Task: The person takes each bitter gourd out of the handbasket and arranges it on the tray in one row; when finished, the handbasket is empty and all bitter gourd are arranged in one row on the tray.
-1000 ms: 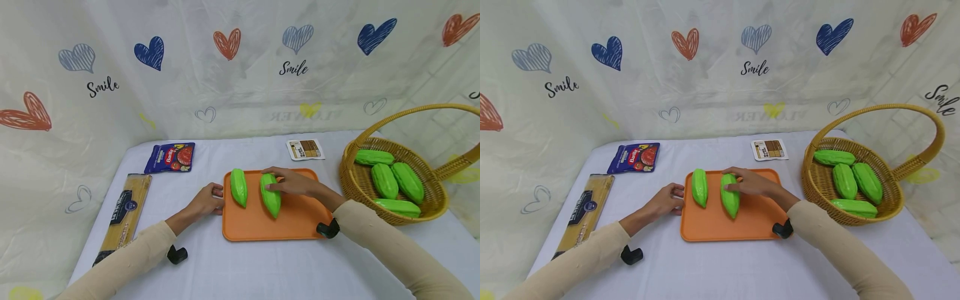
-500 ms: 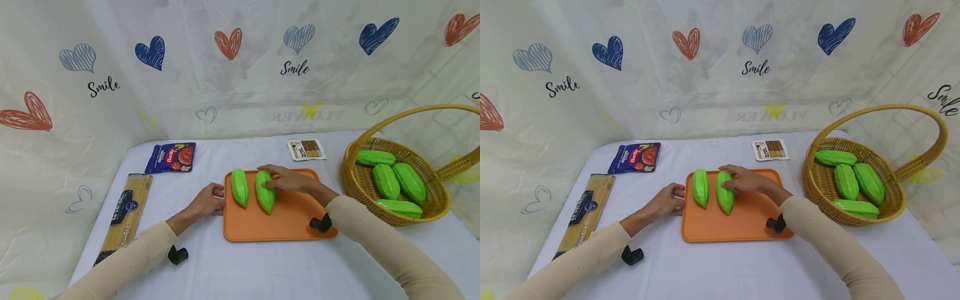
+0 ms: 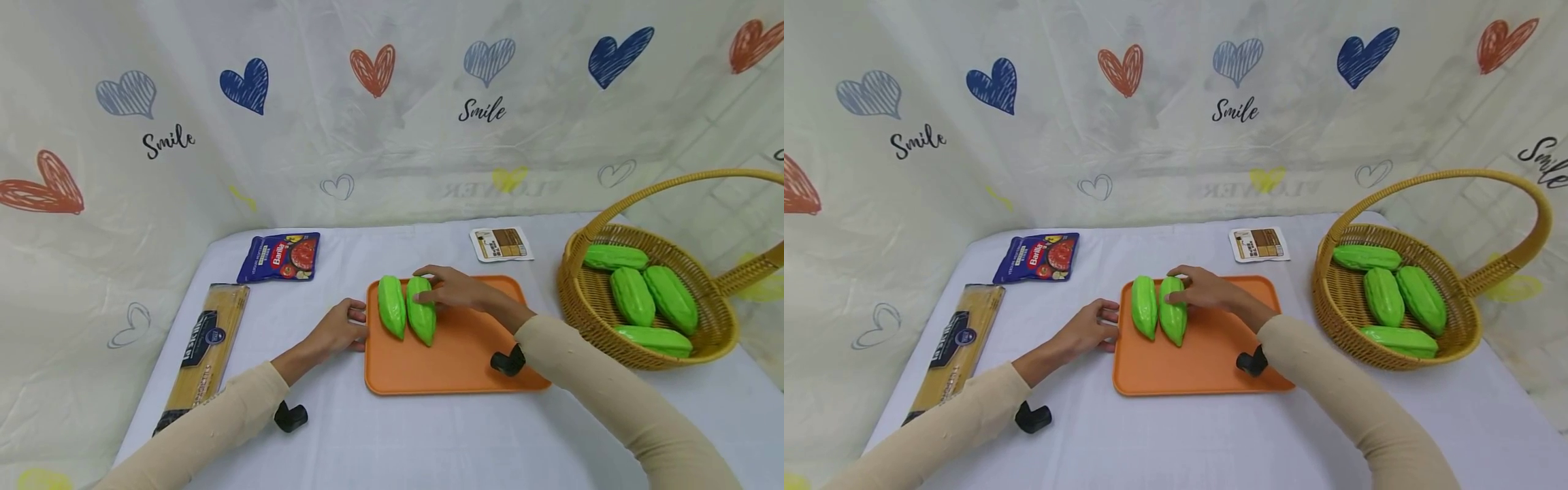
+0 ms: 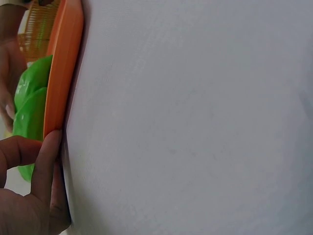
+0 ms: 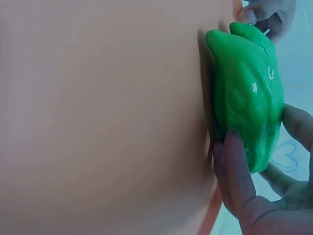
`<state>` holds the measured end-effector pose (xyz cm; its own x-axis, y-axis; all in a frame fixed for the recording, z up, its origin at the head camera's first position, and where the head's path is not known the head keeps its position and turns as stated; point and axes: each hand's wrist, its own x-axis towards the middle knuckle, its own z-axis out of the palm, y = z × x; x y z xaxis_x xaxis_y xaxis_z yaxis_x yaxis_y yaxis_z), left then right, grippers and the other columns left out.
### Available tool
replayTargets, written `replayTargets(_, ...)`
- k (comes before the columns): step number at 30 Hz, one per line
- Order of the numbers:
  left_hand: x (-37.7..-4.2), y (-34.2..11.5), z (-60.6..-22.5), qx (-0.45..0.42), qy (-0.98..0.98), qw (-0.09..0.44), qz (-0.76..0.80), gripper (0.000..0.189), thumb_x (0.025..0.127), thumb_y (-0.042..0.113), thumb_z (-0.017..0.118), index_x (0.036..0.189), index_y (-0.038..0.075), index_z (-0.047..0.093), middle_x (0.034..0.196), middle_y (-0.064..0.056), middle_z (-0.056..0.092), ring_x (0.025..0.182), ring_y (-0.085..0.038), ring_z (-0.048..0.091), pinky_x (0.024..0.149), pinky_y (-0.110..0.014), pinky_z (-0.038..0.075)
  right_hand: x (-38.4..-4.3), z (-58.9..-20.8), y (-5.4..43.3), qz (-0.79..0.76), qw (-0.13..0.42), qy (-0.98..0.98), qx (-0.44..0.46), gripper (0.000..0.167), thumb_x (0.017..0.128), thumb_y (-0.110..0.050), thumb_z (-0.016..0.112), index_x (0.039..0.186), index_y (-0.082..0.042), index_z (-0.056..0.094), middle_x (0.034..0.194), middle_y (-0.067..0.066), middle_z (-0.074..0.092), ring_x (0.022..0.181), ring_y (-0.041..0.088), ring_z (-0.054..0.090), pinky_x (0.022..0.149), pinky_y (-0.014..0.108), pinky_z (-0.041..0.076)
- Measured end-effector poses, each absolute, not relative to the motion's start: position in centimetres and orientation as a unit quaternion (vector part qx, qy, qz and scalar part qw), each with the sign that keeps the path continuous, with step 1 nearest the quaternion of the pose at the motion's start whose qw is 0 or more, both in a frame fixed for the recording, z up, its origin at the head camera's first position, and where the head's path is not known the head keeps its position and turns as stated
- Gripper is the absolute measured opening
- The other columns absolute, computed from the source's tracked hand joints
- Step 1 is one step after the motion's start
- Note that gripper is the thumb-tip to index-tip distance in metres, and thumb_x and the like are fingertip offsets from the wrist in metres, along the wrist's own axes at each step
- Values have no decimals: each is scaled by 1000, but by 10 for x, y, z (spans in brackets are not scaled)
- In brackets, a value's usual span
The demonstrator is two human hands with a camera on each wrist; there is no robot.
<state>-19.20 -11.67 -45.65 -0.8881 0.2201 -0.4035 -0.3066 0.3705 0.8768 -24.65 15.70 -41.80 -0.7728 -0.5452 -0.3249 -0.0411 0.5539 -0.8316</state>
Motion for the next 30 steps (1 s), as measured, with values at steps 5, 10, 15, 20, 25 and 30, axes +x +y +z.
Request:
replayTargets(5,-192,-116,-457,-27,794,237,559,60,84,-1,67,140,3,45,122,-15,54,92,-22,64,71,-31,65,-249,-420,151,-436,289,837,-162,69,97,-34,66,154,-10,36,146,26,47,123,34,60,94,41,60)
replayTargets(10,-193,-117,-458,-27,794,238,559,59,85,-1,67,140,3,46,122,-15,54,93,-23,65,71,-31,65,-252,-419,145,-434,288,841,-144,65,96,-32,67,150,-9,39,135,25,55,111,29,65,92,40,60)
replayTargets(15,-193,-117,-457,-28,792,237,562,59,84,-1,67,139,3,46,121,-15,54,92,-22,65,70,-31,65,-252,-417,141,-438,288,840,-141,63,96,-31,66,148,-6,41,132,25,58,108,29,66,92,40,60)
replayTargets(20,-191,-118,-457,-23,790,235,566,59,83,-3,66,139,1,46,121,-16,53,92,-23,64,70,-32,65,-252,-418,139,-436,286,841,-144,63,96,-32,66,149,-6,42,134,25,58,109,29,66,91,40,61)
replayTargets(25,-190,-118,-456,-25,790,234,566,60,84,-3,67,139,1,46,122,-16,53,94,-24,65,70,-32,65,-253,-419,137,-430,285,844,-145,63,97,-33,66,149,-8,42,134,24,58,111,29,66,92,40,60)
replayTargets(30,-190,-118,-456,-24,790,238,565,60,85,-2,67,140,2,45,123,-17,53,95,-24,65,71,-32,65,-255,-420,137,-423,288,845,-156,67,97,-34,66,151,-7,39,135,25,57,112,29,65,93,40,60)
